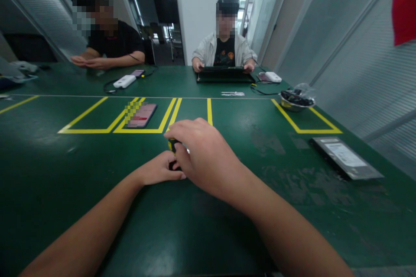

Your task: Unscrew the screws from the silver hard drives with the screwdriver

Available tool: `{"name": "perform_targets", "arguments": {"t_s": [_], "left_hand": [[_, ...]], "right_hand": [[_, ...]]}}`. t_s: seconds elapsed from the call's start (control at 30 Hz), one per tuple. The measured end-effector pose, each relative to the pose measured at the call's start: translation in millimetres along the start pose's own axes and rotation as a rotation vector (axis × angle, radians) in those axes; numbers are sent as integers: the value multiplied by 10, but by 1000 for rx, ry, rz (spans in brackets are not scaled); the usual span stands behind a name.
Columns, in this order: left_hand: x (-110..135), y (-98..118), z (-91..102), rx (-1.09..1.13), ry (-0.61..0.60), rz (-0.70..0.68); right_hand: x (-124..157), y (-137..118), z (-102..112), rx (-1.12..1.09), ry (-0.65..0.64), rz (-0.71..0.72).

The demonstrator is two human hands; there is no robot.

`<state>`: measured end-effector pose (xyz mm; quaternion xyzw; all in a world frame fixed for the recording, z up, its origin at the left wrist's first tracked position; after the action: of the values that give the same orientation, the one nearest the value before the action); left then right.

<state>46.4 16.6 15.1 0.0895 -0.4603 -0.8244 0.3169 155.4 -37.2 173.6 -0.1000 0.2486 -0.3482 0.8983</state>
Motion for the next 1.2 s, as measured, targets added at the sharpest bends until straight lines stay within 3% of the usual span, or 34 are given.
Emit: {"name": "perform_targets", "arguments": {"t_s": [0.3,0.5,1.2], "left_hand": [[-4,-20,-9,-58,-1,-25],[-7,-35,-18,-26,-5,-32],[-9,-17,-10,-53,-1,-26]], "right_hand": [[-17,27,-23,-2,-36,-64],[-5,-7,-13,0,-14,-15],[4,26,-20,-6,-37,-68]]}}
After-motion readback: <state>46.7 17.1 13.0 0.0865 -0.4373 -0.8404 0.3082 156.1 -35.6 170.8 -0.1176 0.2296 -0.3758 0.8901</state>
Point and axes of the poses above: each hand's wrist, its own x-axis away from the middle knuckle, its own z-axis out of the back of the hand, y = z × x, the point moved 7 cm from there along -x, towards the middle knuckle, and after that the axes turned 10 degrees about -y, right-handed, at the moved point
